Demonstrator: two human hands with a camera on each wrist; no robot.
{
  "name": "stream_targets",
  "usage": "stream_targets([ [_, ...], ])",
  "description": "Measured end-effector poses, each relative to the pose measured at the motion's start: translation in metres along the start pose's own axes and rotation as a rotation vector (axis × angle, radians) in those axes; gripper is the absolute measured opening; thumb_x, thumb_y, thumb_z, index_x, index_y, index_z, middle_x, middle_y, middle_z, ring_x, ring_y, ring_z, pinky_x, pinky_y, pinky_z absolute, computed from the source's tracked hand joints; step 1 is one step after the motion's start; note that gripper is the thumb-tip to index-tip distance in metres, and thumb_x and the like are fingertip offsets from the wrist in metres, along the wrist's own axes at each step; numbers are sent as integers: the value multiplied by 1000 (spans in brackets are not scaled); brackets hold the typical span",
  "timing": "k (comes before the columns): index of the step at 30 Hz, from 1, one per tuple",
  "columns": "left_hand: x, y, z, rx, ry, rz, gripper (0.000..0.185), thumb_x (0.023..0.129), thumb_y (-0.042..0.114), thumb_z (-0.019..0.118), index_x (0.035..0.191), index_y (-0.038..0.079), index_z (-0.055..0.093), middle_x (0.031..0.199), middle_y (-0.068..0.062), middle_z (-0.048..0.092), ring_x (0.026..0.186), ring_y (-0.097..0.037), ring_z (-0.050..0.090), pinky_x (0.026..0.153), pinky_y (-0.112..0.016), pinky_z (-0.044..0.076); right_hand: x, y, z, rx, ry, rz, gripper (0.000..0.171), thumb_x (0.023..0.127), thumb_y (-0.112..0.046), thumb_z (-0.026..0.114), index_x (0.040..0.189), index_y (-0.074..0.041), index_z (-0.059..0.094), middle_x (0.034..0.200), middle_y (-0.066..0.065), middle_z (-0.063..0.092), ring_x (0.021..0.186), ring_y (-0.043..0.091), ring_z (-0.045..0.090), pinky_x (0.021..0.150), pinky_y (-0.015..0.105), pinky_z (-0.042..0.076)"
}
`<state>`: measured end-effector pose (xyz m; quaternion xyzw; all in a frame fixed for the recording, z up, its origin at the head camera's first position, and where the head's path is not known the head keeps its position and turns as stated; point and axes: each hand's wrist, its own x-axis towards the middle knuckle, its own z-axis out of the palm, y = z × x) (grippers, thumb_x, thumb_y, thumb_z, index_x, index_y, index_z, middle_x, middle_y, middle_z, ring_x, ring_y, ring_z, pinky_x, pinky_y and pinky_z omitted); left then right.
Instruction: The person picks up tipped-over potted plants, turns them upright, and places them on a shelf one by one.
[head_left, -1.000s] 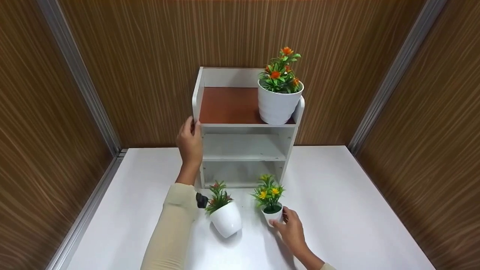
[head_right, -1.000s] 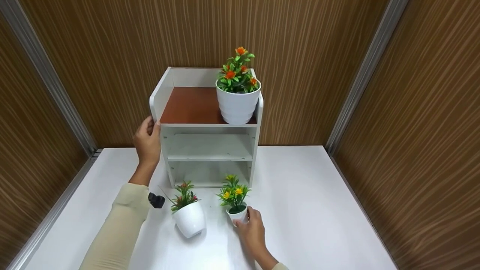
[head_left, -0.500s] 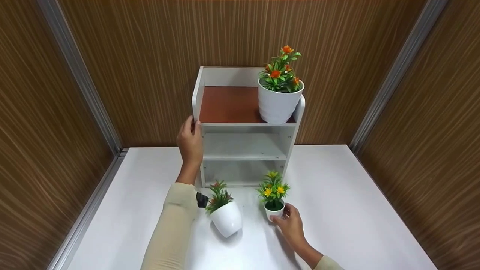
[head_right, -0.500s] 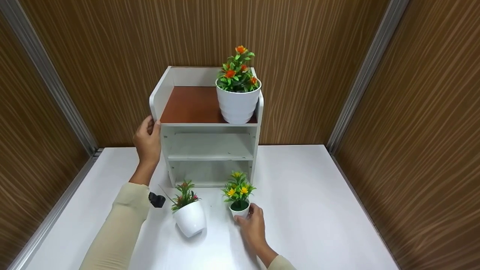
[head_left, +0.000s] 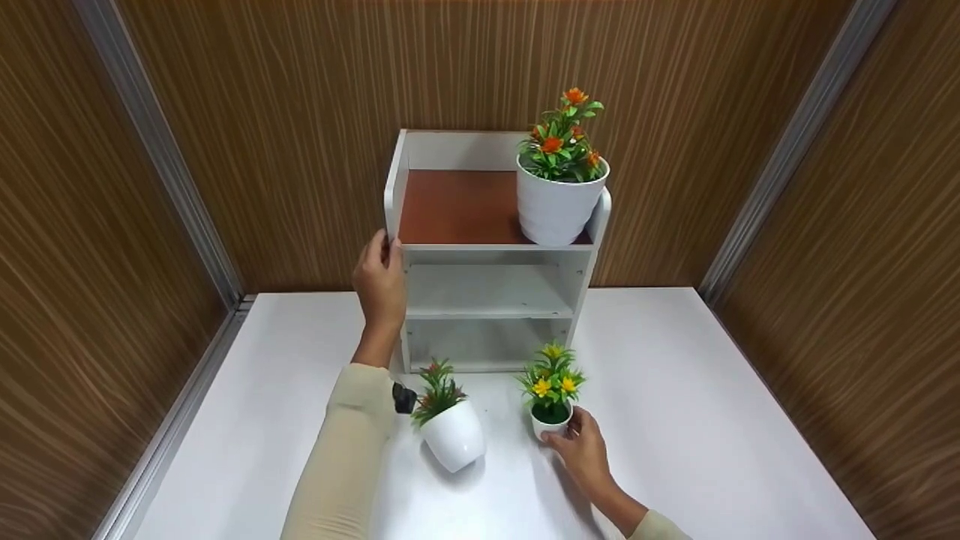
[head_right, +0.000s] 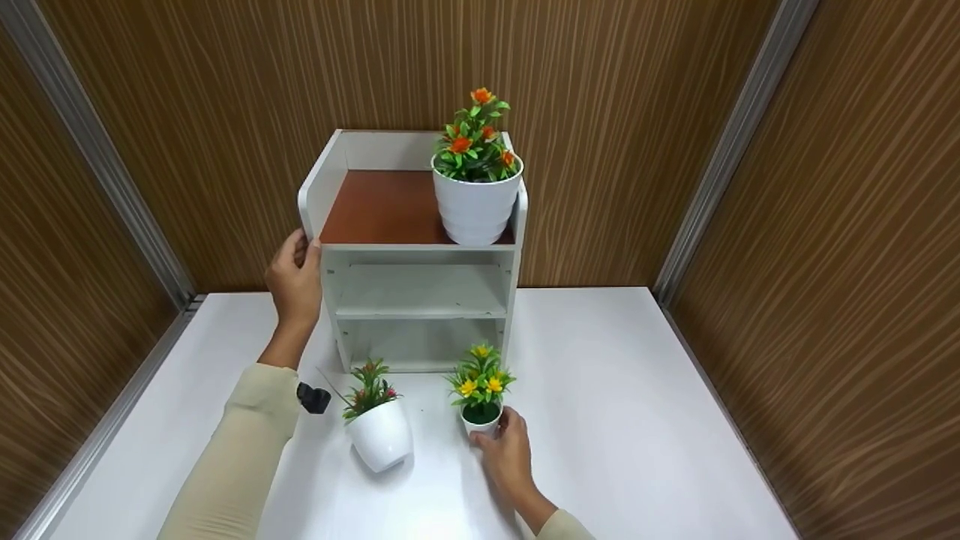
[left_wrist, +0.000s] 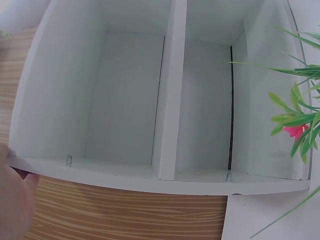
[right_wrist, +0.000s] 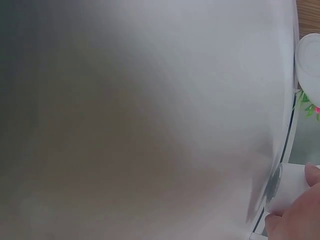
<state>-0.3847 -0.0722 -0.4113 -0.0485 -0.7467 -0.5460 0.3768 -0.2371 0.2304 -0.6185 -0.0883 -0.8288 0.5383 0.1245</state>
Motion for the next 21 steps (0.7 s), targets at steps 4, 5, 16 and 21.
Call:
stream_targets([
  [4,1,0,0,0,4,16,39,105,22,56,137,1,59,125,-15,67,114,-23,65,96,-36,56,0,2,-1,-5,0,-9,70,77,-1,84,133,15,46,129,33,57,125,47,56,107,50,48],
  [5,1,-1,0,0,5,20,39,105,22,56,137,1,59,124,-15,67,114,-23,66,95,-36,56,0,2,-1,-8,-2,-8,70,77,-2,84,134,15,46,129,33,58,125,47,57,106,50,48],
  [16,1,-2,0,4,10,24,38,105,22,56,137,1,59,126,-16,67,116,-23,65,96,-35,56,-3,4,-2,-28,-17,0,69,75,-4,85,131,13,48,125,30,61,117,41,63,99,44,54],
  [21,1,-2,0,-3,11,21,38,105,22,56,137,1,59,127,-16,67,117,-23,65,97,-35,56,-4,3,-3,-18,-29,12,71,76,-5,85,133,13,46,127,31,60,119,43,61,99,46,54],
])
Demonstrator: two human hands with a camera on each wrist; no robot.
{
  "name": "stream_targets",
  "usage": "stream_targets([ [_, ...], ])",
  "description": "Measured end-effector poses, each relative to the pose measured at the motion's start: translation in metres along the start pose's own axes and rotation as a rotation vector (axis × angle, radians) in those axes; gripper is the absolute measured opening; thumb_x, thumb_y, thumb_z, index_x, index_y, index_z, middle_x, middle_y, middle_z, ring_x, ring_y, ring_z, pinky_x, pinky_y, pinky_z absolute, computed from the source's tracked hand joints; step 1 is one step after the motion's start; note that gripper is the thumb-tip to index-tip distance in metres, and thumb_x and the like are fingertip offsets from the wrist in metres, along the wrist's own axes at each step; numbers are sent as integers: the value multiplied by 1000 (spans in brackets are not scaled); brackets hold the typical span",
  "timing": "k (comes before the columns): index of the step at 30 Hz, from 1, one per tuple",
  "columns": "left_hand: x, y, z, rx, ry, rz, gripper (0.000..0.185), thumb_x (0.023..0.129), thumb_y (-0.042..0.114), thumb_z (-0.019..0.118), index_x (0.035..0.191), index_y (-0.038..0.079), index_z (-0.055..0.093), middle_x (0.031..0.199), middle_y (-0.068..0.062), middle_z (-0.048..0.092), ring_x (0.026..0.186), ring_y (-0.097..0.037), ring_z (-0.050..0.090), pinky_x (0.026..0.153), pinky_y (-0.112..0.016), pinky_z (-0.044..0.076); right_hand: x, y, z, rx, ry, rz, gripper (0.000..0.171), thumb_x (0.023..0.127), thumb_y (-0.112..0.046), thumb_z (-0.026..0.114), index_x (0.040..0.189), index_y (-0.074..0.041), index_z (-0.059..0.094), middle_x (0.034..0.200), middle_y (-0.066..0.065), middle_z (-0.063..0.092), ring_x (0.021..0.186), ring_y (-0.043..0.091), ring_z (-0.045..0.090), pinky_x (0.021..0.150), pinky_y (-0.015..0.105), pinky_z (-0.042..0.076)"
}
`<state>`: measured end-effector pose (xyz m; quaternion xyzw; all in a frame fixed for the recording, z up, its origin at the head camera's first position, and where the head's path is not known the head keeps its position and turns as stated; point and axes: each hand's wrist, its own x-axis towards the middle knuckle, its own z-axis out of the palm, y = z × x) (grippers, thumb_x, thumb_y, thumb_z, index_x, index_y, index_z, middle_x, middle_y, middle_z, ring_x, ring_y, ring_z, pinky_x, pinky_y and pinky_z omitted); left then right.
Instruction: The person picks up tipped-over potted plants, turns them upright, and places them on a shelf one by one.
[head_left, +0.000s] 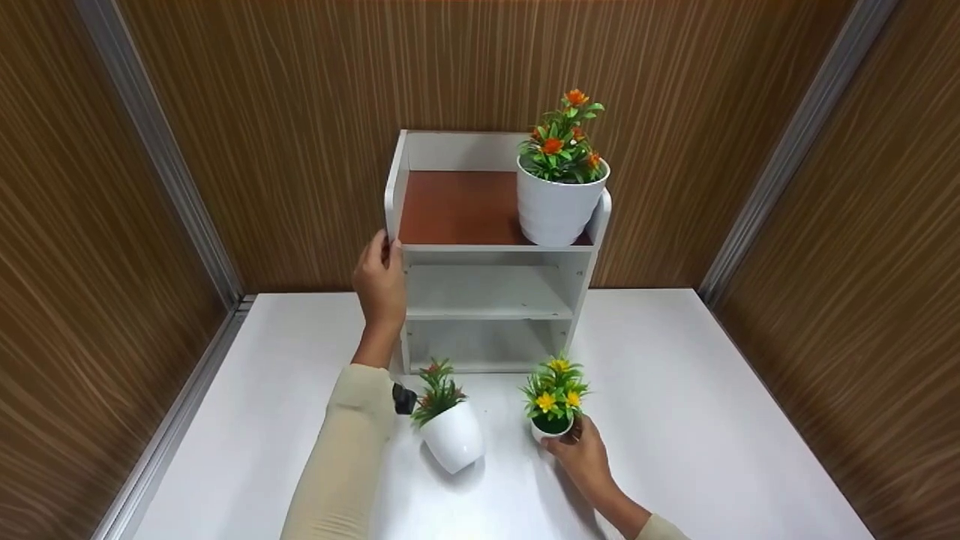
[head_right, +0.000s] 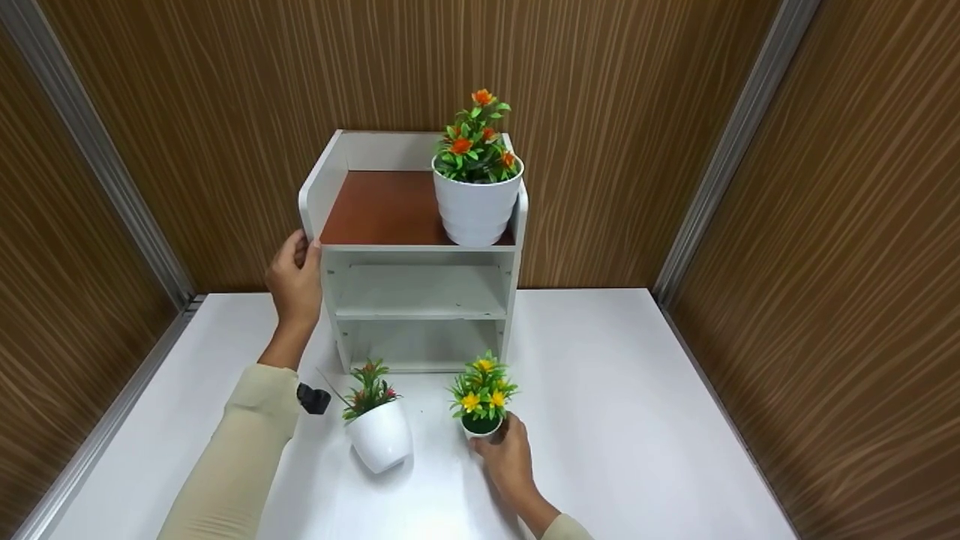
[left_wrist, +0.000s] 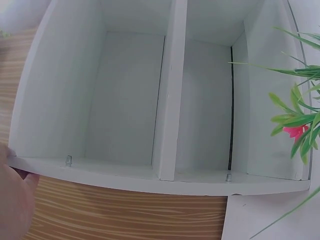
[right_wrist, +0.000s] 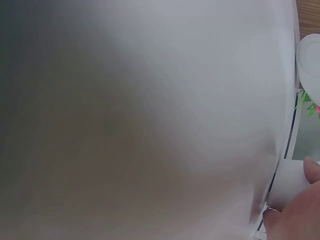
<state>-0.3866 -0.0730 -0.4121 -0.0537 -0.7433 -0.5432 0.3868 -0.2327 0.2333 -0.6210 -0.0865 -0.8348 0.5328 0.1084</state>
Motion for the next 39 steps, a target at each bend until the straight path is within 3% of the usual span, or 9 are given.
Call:
stream_targets([
  [21,-3,1,-1,8,-14,-26,40,106,25,55,139,4,57,131,-13,65,121,-22,63,100,-34,54,-2,-2,1,27,5,-2,75,79,-10,86,137,11,45,129,31,56,123,46,58,103,46,52],
  [39,-1,1,1,6,6,-4,38,105,22,56,137,2,59,128,-15,66,117,-23,65,98,-36,56,-4,-10,-2,60,16,-20,77,80,-14,86,140,11,45,133,30,56,127,44,56,107,47,48],
])
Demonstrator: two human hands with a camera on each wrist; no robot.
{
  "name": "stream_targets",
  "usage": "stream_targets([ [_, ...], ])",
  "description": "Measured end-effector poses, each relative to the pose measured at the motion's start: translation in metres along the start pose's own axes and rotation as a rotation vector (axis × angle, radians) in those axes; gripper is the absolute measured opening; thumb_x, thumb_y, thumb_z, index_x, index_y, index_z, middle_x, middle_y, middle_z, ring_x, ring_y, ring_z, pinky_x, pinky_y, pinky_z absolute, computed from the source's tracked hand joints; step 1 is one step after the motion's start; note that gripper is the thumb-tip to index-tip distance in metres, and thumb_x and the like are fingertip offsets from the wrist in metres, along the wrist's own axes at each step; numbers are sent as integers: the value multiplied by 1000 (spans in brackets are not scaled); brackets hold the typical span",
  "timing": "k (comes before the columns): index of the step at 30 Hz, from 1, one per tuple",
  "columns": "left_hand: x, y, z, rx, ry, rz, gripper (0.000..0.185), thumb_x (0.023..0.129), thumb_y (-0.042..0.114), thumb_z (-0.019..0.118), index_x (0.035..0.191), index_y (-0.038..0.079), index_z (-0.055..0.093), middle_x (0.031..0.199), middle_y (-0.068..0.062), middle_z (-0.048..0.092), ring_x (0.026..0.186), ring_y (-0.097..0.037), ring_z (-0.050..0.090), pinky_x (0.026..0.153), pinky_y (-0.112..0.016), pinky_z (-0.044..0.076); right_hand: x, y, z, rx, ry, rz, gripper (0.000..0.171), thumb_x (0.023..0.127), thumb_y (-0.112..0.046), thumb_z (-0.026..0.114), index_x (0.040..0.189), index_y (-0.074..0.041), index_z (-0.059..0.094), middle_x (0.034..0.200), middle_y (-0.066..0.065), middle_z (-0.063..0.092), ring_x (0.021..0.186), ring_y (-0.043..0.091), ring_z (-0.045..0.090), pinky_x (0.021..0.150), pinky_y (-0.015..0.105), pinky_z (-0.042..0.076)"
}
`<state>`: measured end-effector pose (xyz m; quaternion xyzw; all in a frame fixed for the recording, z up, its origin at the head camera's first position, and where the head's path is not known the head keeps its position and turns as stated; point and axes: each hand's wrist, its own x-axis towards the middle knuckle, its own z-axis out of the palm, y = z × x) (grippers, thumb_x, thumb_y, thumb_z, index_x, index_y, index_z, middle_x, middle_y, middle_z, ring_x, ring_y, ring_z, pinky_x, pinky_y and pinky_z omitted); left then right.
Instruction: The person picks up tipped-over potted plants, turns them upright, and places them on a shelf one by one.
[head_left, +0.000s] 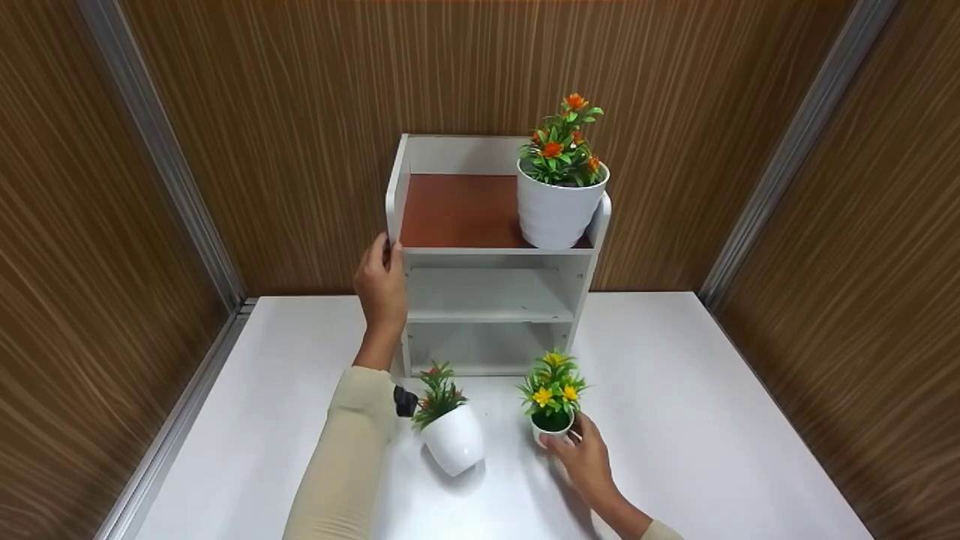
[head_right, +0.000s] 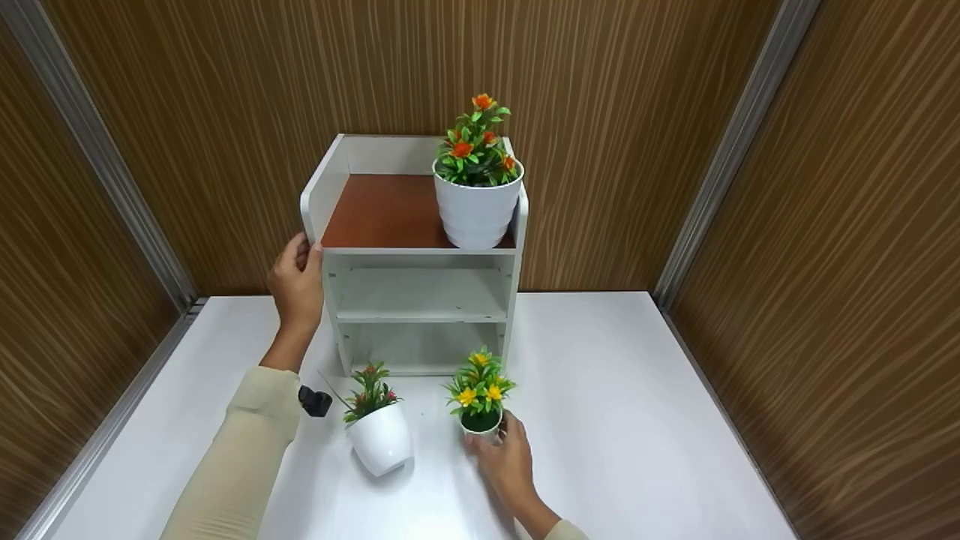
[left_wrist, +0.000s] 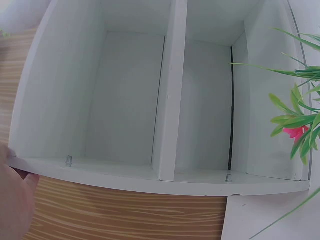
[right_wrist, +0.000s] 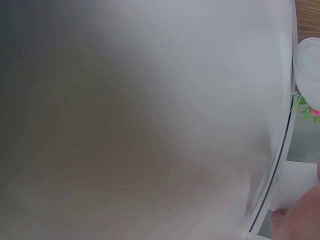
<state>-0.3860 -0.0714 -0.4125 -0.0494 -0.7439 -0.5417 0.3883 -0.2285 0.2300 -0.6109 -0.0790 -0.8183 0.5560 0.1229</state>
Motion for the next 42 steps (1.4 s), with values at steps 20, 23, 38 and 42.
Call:
stream_targets([
  [20,-1,1,-1,-2,-27,-29,40,106,26,55,140,6,57,130,-12,65,119,-21,64,98,-34,55,-9,-72,-12,-51,97,-118,72,82,-22,86,140,0,51,127,16,59,120,28,58,105,45,51],
  [23,-1,1,-1,-6,-28,-27,40,106,26,55,140,6,57,130,-12,65,119,-21,64,98,-34,56,-11,-85,-15,-56,108,-154,71,82,-23,86,141,-1,51,128,15,59,121,28,58,105,46,51],
  [38,0,0,0,21,8,-3,39,105,25,56,136,2,60,126,-15,67,115,-23,65,95,-35,57,-6,-154,-9,-18,211,-335,70,81,-20,87,139,-1,54,125,12,59,118,23,59,101,43,54],
  [42,0,0,0,20,3,-13,39,105,25,56,137,3,59,128,-14,66,117,-23,65,96,-34,56,-3,-166,-2,-13,229,-357,70,81,-19,86,140,-1,53,126,11,59,119,22,59,102,41,54],
])
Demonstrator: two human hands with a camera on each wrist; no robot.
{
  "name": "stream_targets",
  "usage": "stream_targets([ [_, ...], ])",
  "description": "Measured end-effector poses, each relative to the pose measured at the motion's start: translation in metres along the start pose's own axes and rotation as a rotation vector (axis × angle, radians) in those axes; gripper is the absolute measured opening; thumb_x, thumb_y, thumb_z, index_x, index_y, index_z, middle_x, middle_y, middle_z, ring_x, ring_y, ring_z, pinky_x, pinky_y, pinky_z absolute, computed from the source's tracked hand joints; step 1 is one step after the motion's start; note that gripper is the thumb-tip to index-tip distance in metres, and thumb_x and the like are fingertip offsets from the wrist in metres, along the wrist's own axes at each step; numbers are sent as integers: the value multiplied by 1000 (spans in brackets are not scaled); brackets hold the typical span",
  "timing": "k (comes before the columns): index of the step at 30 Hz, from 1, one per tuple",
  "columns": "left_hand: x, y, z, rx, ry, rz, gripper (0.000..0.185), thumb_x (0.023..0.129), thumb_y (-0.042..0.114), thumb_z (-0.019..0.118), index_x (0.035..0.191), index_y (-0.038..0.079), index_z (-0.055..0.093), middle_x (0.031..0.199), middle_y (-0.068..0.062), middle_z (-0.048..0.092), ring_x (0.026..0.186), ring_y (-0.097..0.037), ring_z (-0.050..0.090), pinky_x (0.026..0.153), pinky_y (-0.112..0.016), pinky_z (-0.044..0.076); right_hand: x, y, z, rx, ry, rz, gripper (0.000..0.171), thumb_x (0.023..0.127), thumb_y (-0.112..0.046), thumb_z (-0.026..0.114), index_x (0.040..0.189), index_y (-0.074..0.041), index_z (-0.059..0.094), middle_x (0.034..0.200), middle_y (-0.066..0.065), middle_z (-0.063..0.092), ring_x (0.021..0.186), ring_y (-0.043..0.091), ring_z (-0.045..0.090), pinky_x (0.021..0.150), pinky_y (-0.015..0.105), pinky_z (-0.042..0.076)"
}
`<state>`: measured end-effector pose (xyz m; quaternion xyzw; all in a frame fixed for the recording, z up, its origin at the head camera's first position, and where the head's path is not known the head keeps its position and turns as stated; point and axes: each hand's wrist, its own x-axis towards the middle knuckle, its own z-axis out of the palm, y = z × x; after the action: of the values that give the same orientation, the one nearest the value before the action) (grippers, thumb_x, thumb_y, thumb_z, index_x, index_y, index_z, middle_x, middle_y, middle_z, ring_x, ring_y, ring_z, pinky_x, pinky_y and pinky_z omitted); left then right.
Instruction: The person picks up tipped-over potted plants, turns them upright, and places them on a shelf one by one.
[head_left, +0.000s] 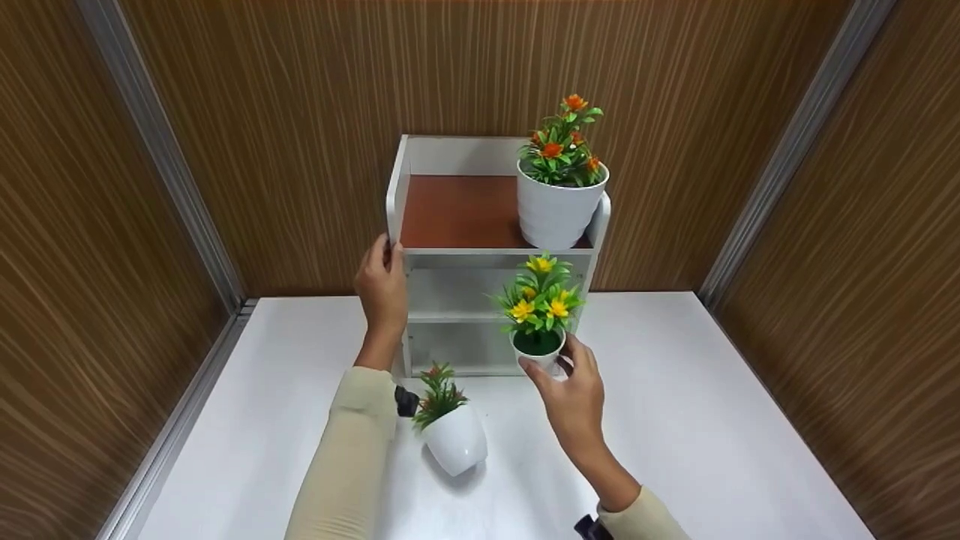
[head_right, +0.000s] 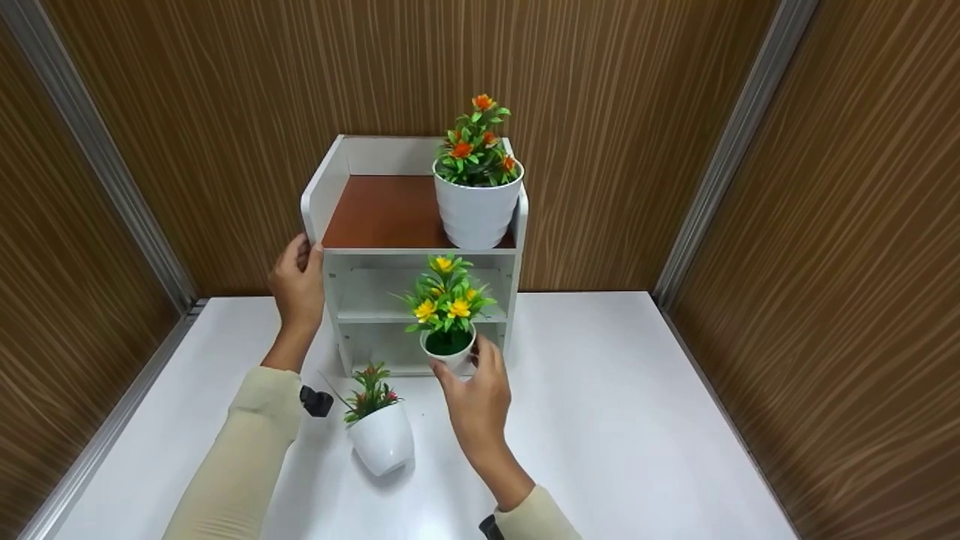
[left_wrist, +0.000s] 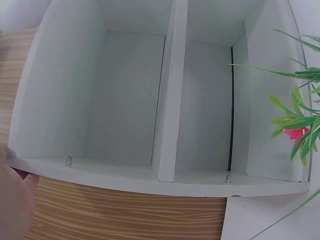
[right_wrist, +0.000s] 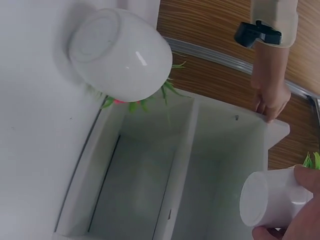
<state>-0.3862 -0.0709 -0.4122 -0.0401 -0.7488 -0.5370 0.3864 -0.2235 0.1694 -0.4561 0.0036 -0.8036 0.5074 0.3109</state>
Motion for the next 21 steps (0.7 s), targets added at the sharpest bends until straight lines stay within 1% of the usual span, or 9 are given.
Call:
stream_targets([
  [3,0,0,1,4,0,-5,39,105,24,56,137,3,60,128,-14,66,118,-23,65,97,-33,56,4,-6,6,-1,18,-14,69,82,-19,86,139,-1,54,125,11,59,119,23,60,101,40,54],
  [10,1,0,2,0,10,5,38,105,24,56,136,1,60,127,-16,66,117,-24,65,96,-34,56,14,-20,16,2,87,-60,67,80,-20,87,136,0,56,122,14,60,116,26,63,99,43,55],
  [14,-1,0,1,-13,12,4,38,105,24,57,135,1,60,127,-16,66,117,-24,65,96,-34,56,23,-29,21,20,118,-70,69,80,-21,88,137,2,55,122,15,60,116,26,63,98,41,55],
  [21,-1,-1,1,-20,1,6,38,105,23,56,136,2,59,127,-15,66,118,-23,65,97,-34,56,40,-47,29,53,147,-91,70,81,-24,87,137,2,55,122,14,60,115,23,60,98,39,56],
])
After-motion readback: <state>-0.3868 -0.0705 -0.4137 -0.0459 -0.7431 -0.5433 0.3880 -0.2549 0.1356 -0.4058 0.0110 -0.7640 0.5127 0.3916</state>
